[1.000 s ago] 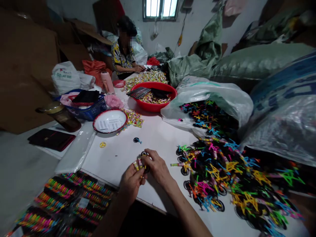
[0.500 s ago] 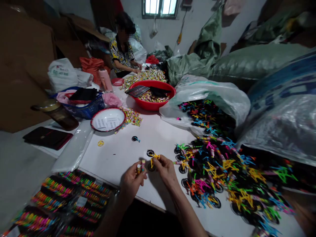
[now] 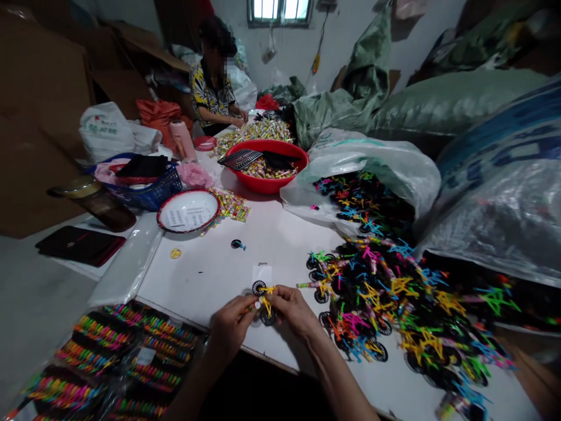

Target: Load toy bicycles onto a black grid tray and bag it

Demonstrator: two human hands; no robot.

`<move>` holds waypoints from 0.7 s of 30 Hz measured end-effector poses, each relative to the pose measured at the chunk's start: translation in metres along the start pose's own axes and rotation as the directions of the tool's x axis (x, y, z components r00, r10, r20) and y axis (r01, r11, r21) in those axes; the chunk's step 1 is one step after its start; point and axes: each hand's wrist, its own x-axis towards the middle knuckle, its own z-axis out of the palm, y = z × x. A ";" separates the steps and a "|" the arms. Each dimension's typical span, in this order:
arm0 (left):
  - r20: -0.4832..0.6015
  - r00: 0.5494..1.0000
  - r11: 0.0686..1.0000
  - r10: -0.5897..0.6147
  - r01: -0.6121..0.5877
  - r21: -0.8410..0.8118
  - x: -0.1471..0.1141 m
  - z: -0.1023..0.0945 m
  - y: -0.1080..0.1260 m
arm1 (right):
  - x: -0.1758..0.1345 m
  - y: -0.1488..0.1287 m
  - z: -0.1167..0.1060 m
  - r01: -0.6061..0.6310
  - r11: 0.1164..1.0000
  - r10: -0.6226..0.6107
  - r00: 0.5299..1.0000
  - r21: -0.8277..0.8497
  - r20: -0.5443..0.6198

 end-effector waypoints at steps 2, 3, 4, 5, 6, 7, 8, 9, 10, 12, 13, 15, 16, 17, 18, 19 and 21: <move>0.032 0.997 0.985 0.069 -0.073 0.156 -0.003 -0.002 0.000 | 0.000 0.003 0.001 -0.004 1.000 0.004 1.000 -0.008 -0.016; 0.050 0.995 0.971 0.084 -0.093 0.219 -0.005 -0.002 -0.001 | -0.001 0.004 0.002 0.018 0.999 -0.019 0.999 -0.045 -0.038; 0.060 0.994 0.958 0.086 -0.100 0.270 -0.007 -0.002 -0.002 | -0.002 0.004 0.003 0.052 0.992 -0.061 0.996 -0.115 -0.071; 0.061 0.995 0.946 0.084 -0.099 0.310 -0.009 -0.001 -0.004 | -0.002 0.005 0.005 0.092 0.972 -0.118 0.987 -0.215 -0.111; 0.055 0.995 0.936 0.080 -0.094 0.338 -0.011 0.000 -0.005 | -0.002 0.005 0.008 0.124 0.935 -0.181 0.973 -0.331 -0.145; 0.045 0.996 0.930 0.075 -0.086 0.357 -0.012 0.001 -0.006 | -0.002 0.006 0.012 0.142 0.887 -0.235 0.958 -0.438 -0.166; 0.035 0.997 0.927 0.073 -0.080 0.365 -0.013 0.002 -0.005 | 0.000 0.007 0.016 0.145 0.840 -0.274 0.945 -0.523 -0.178; 0.025 0.997 0.928 0.074 -0.079 0.364 -0.014 0.003 -0.004 | 0.001 0.007 0.019 0.142 0.800 -0.297 0.938 -0.583 -0.179; 0.022 0.997 0.932 0.079 -0.082 0.352 -0.013 0.004 -0.001 | 0.002 0.006 0.020 0.139 0.771 -0.309 0.935 -0.621 -0.174; 0.034 0.996 0.952 0.088 -0.094 0.292 -0.010 0.005 0.007 | 0.000 0.000 0.016 0.155 0.730 -0.325 0.935 -0.666 -0.139; 0.046 0.995 0.964 0.092 -0.101 0.245 -0.007 0.005 0.011 | -0.005 -0.008 0.008 0.177 0.710 -0.339 0.934 -0.682 -0.110; 0.049 0.995 0.988 0.083 -0.089 0.130 0.002 0.000 0.015 | -0.025 -0.034 -0.019 0.215 0.644 -0.395 0.915 -0.734 -0.078; 0.021 0.999 0.997 0.050 -0.051 0.066 0.009 -0.004 0.014 | -0.039 -0.052 -0.036 0.213 0.584 -0.447 0.890 -0.783 -0.091; -0.030 0.999 1.000 -0.019 0.019 -0.008 0.016 -0.010 0.011 | -0.053 -0.071 -0.055 0.143 0.491 -0.532 0.831 -0.859 -0.166; -0.094 0.988 0.989 -0.120 0.111 -0.098 0.023 -0.017 0.006 | -0.065 -0.090 -0.071 -0.007 0.357 -0.634 0.732 -0.934 -0.248; -0.153 0.960 0.958 -0.235 0.203 -0.201 0.030 -0.024 0.000 | -0.074 -0.107 -0.082 -0.192 0.220 -0.735 0.612 -0.956 -0.292; -0.213 0.877 0.858 -0.432 0.326 -0.397 0.042 -0.036 -0.010 | -0.071 -0.128 -0.085 -0.422 0.080 -0.848 0.447 -0.903 -0.284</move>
